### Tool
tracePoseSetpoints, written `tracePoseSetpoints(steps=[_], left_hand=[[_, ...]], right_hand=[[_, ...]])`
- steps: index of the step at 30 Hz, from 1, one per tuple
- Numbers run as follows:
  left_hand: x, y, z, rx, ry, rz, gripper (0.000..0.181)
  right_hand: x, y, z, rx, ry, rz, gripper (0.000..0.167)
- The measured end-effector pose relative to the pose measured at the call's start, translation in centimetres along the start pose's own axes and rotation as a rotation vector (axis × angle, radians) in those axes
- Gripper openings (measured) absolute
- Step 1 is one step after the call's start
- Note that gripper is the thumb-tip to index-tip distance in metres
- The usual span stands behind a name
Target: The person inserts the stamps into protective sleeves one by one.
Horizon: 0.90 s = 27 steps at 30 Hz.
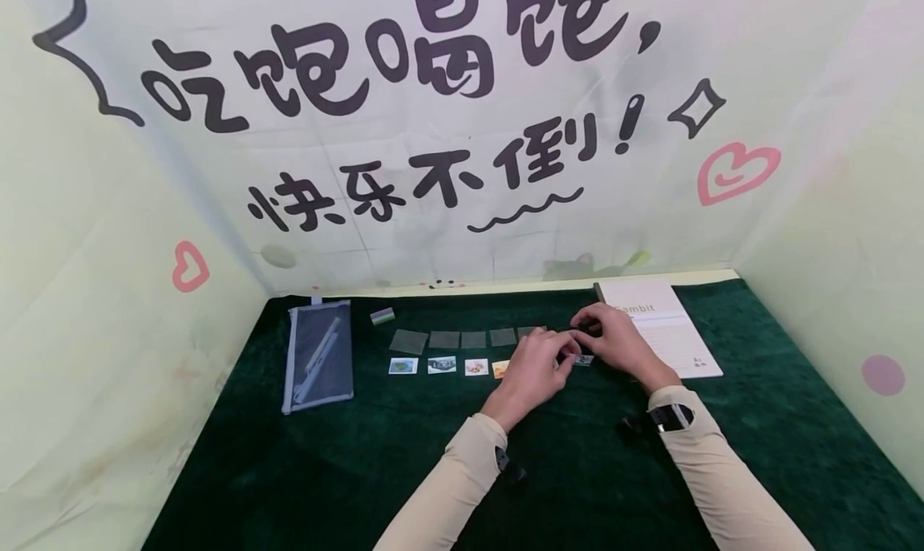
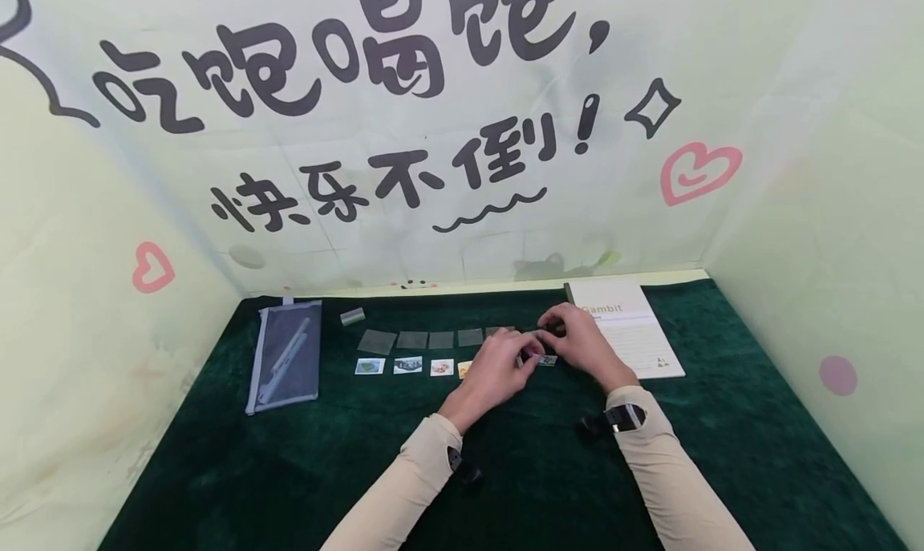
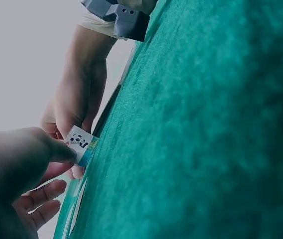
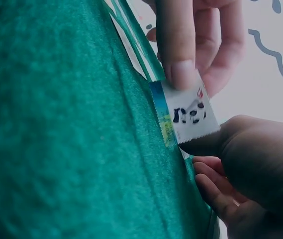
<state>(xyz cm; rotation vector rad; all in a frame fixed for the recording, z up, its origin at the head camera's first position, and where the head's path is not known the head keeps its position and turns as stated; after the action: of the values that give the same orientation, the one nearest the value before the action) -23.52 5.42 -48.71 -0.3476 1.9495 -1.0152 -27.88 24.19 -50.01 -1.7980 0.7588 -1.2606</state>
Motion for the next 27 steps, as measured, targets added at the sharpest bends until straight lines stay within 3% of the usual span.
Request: tracePoseSetpoints(steps=[5, 13, 18, 23, 27], left_hand=[[0.3, -0.6, 0.4, -0.013, -0.016, 0.12, 0.01], [1.3, -1.6, 0.9, -0.041, -0.048, 0.387, 0.012], [2.3, -2.4, 1.5, -0.066, -0.078, 0.476, 0.011], [3.3, -3.5, 2.3, -0.1, -0.092, 0.548, 0.013], [4.0, -4.6, 3.3, -0.165, -0.125, 0.618, 0.017]], right_hand=[[-0.2, 0.0, 0.0, -0.012, 0.015, -0.024, 0.011], [-0.1, -0.1, -0.2, -0.031, 0.025, -0.066, 0.009], [0.1, 0.0, -0.4, -0.056, 0.032, -0.108, 0.008], [1.0, 0.2, -0.1, -0.065, 0.026, -0.225, 0.014], [2.6, 0.6, 0.3, 0.004, 0.029, -0.34, 0.021]])
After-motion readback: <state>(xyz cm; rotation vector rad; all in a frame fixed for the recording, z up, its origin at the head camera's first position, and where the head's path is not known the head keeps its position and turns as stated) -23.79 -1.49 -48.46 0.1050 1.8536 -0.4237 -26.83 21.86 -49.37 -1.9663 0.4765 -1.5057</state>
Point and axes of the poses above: each hand's wrist, its own z-axis away from the middle knuckle, its own y-axis out of the palm, x = y × z, the point moved 3 cm from there along -z, towards the middle knuckle, and after that the axes turned 10 degrees about z, right-handed, at the moved point
